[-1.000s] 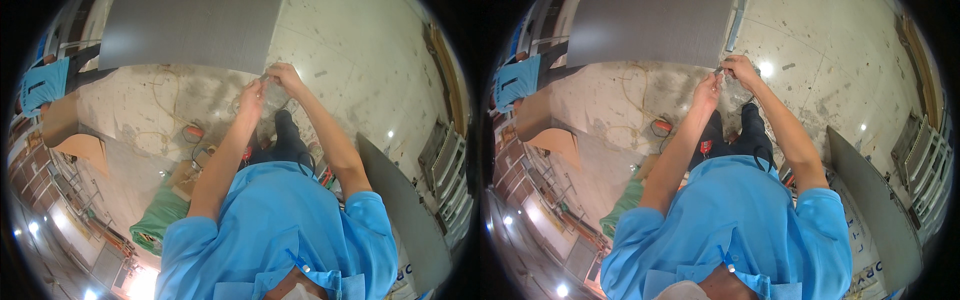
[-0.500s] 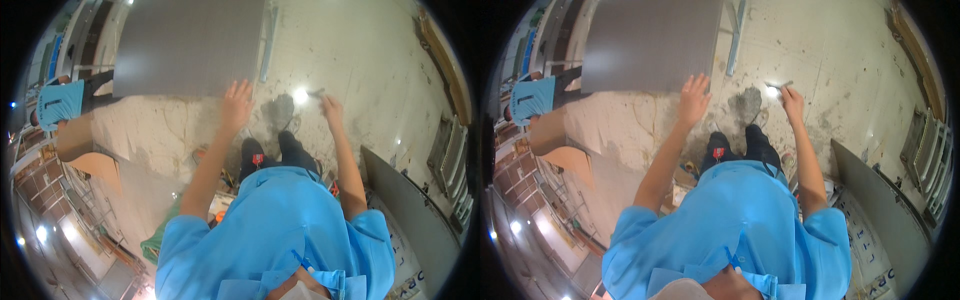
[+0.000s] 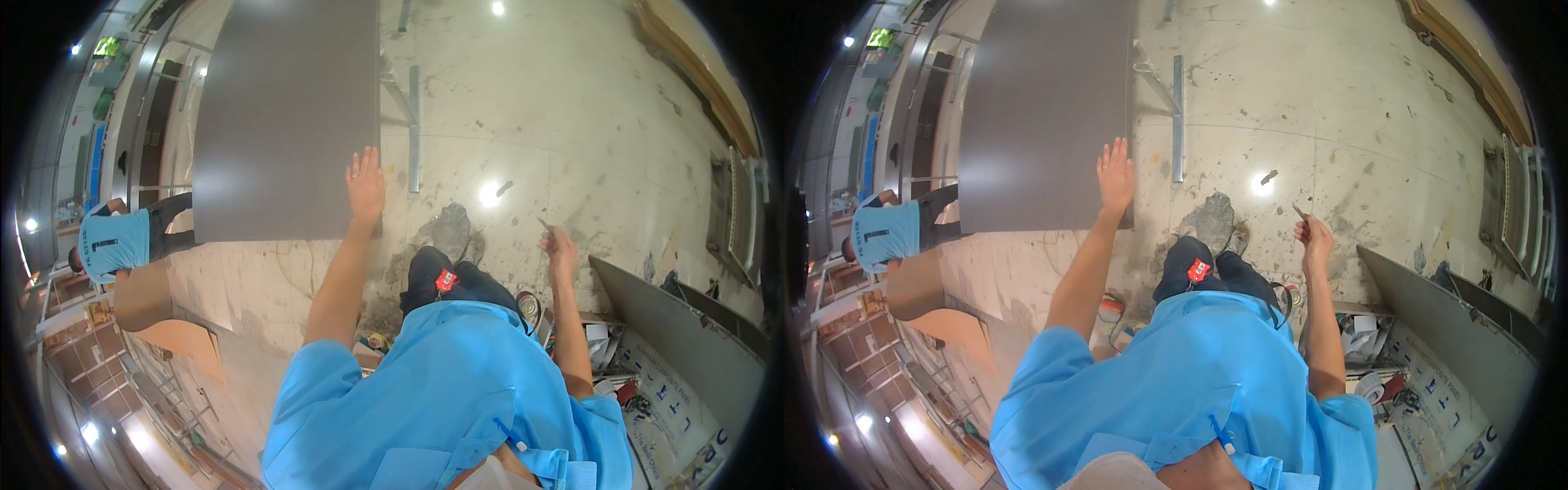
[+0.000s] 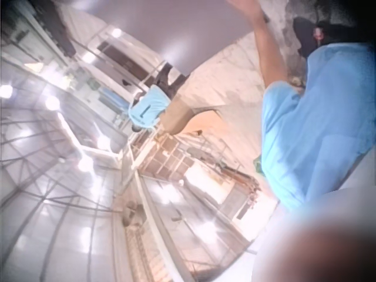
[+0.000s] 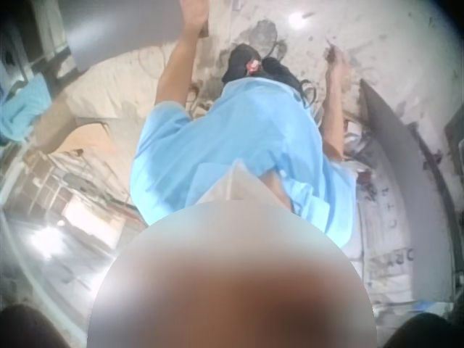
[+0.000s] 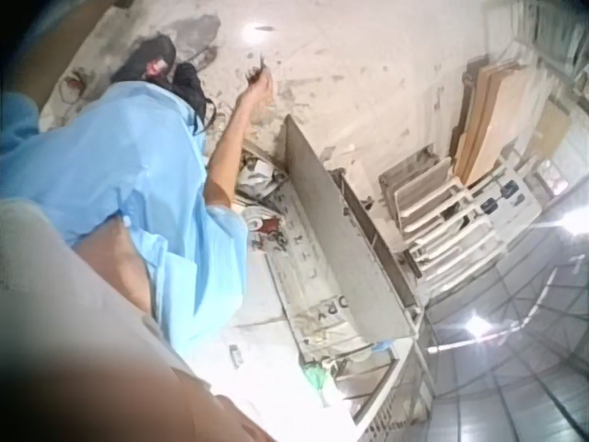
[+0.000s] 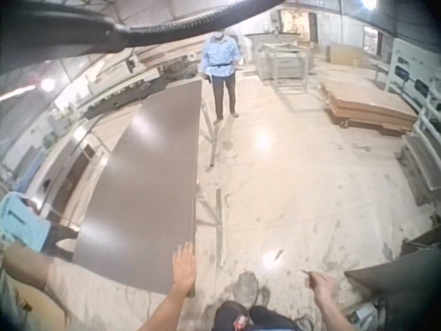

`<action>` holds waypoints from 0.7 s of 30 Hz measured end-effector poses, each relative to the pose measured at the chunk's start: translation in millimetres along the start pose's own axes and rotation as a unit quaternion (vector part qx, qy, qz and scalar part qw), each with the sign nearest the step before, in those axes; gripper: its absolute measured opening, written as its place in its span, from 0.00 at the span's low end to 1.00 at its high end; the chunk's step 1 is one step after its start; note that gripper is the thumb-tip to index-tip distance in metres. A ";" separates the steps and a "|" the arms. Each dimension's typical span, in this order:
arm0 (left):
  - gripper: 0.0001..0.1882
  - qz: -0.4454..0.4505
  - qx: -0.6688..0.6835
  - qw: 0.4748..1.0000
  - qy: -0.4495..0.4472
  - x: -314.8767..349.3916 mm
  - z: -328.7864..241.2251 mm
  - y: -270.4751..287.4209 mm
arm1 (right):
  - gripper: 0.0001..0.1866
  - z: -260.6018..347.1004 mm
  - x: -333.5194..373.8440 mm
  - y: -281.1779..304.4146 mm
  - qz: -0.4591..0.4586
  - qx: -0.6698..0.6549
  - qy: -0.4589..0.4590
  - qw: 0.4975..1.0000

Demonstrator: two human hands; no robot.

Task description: The person applies a white adhesive from a bottle along the edge of a large gray sheet, then uses a small metal tool to spread and smooth the adhesive along the edge. The person repeatedly moves along the edge, applying and smoothing the adhesive in sections.

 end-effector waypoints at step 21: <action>0.32 -0.054 0.026 0.995 0.076 3.8 -15.6 26.8 | 0.27 97.3 -162.1 -362.6 0.441 0.065 -0.054 0.893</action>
Point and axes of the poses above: each hand's wrist, its own x-axis away from the middle knuckle, its own y-axis out of the back of the hand, z = x × y, the point moved 3 cm from there along -x, towards the middle knuckle, and after that the axes turned 9 degrees about z, right-handed, at the moved point
